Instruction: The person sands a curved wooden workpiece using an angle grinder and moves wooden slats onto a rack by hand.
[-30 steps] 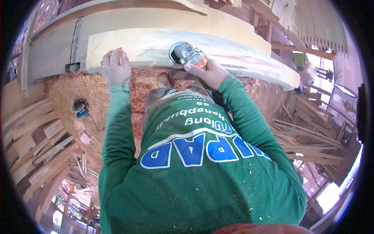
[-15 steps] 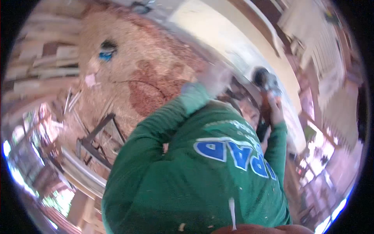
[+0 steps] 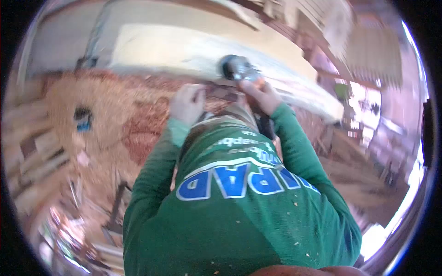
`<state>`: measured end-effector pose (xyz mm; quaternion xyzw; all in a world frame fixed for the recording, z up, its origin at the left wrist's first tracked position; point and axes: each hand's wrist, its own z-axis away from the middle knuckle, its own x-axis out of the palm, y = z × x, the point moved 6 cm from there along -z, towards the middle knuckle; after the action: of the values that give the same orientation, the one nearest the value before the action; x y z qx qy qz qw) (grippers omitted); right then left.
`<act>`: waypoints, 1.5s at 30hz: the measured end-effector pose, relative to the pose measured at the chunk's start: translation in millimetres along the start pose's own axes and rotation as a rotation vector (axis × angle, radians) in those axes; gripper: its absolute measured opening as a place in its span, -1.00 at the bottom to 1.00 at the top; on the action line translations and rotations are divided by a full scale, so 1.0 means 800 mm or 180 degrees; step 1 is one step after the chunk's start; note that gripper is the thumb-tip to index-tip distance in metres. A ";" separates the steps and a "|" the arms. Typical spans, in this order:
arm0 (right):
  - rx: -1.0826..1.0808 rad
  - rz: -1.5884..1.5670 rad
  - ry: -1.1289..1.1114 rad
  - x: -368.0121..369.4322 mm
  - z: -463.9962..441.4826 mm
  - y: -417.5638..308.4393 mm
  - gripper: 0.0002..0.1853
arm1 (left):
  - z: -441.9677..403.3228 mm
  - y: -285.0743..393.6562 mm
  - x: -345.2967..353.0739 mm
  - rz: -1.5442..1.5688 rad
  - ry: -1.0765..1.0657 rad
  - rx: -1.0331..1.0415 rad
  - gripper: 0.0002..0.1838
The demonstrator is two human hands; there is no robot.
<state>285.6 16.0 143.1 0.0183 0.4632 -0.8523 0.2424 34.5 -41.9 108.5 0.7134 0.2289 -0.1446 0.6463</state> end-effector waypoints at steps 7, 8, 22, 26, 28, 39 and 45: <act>0.0464 -0.0565 0.0356 -0.067 0.088 -0.027 -0.41 | -0.051 0.084 -0.008 -0.0578 -0.0272 0.1232 -0.73; 0.0478 -0.0678 0.0499 -0.077 0.100 -0.024 -0.43 | -0.055 0.102 -0.004 -0.0701 -0.0490 0.1333 -0.63; 0.0917 -0.0746 0.1170 -0.126 0.035 0.169 -0.19 | -0.087 -0.081 0.092 -0.1417 -0.0958 0.1205 -0.43; 0.1026 -0.0526 0.1535 -0.156 0.023 0.239 -0.10 | -0.077 -0.143 0.077 -0.1592 -0.1110 0.0958 -0.39; 0.1113 -0.0649 0.1708 -0.182 0.017 0.280 -0.08 | -0.075 -0.163 0.075 -0.1657 -0.1152 0.0921 -0.39; 0.0772 -0.0513 0.1619 -0.163 0.040 0.263 -0.15 | -0.078 -0.161 0.086 -0.1910 -0.1225 0.1047 -0.39; 0.0990 -0.0954 0.1936 -0.194 0.078 0.275 -0.16 | -0.075 -0.159 0.085 -0.2015 -0.1229 0.1219 -0.38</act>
<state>528.8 -72.0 46.6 0.2393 0.3766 -0.8941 -0.0394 21.8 34.6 -27.3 0.6749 0.2806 -0.5072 0.4567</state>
